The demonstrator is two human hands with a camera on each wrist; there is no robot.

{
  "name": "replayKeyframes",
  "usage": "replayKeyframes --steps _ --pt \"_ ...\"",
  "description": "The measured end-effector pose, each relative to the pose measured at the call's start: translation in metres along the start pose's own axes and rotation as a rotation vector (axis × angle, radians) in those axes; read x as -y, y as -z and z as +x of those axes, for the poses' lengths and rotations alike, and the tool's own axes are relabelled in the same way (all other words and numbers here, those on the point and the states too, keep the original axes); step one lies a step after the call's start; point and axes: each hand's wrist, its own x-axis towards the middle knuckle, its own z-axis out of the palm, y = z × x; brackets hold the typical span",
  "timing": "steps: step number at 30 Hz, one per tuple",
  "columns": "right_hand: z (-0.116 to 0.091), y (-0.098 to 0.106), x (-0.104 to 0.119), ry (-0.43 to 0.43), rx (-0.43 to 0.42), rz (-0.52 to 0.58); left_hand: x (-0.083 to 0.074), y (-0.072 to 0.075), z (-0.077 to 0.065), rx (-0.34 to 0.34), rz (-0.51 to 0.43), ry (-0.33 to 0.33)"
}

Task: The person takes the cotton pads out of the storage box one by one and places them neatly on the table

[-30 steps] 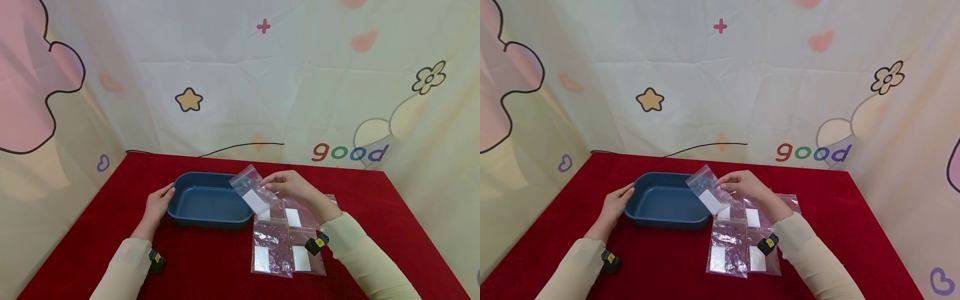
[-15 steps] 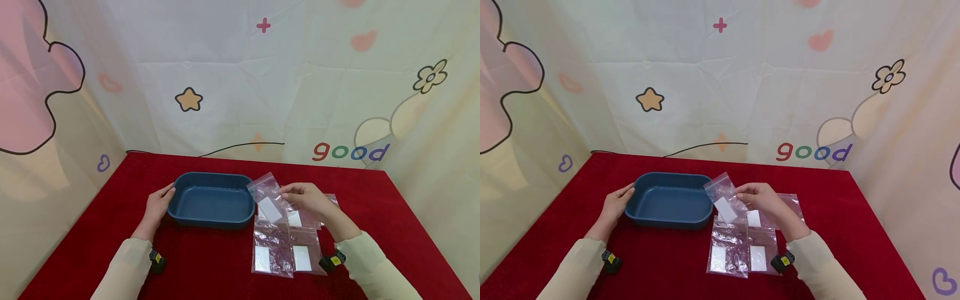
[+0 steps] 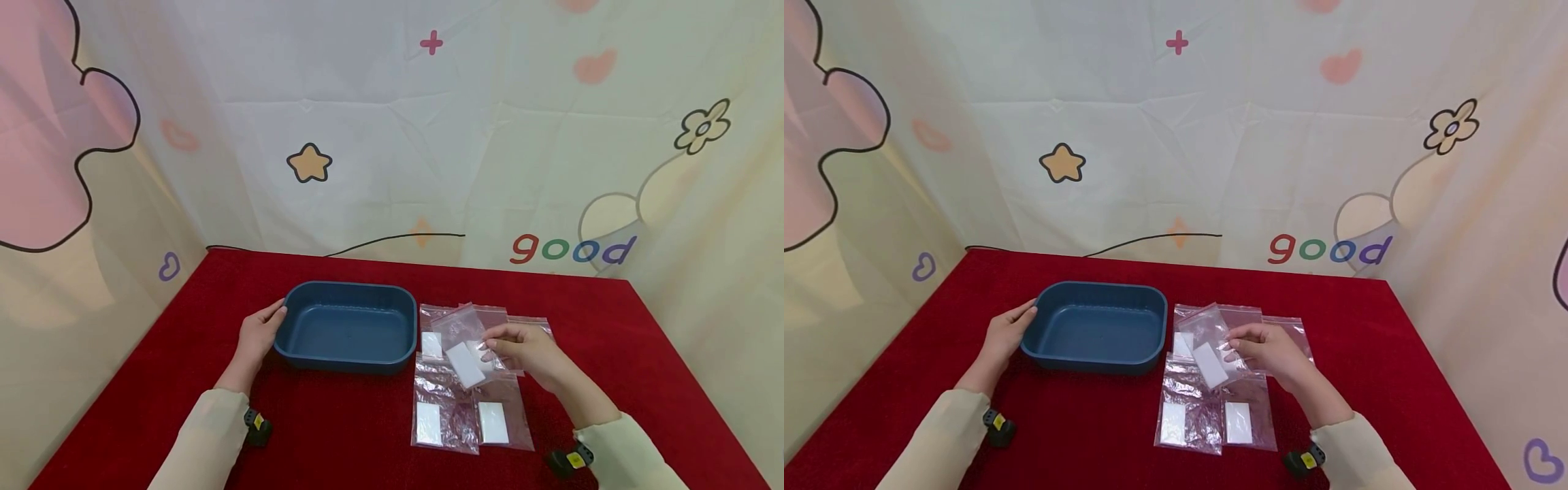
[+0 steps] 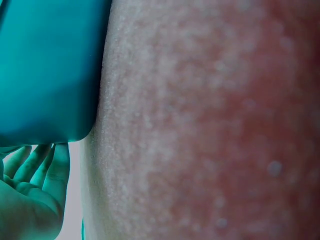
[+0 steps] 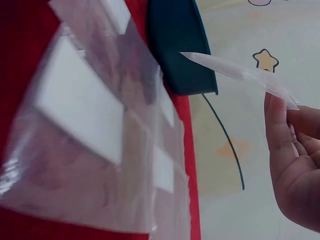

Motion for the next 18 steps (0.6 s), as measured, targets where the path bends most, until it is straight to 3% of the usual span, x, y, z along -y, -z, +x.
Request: replayKeyframes --steps 14,18 --pt "-0.023 0.013 -0.030 -0.084 -0.031 0.062 0.001 0.000 0.000 0.000 -0.003 0.006" --pt "-0.028 0.018 -0.036 -0.100 -0.039 0.075 0.000 -0.002 -0.001 -0.028 0.008 -0.015"
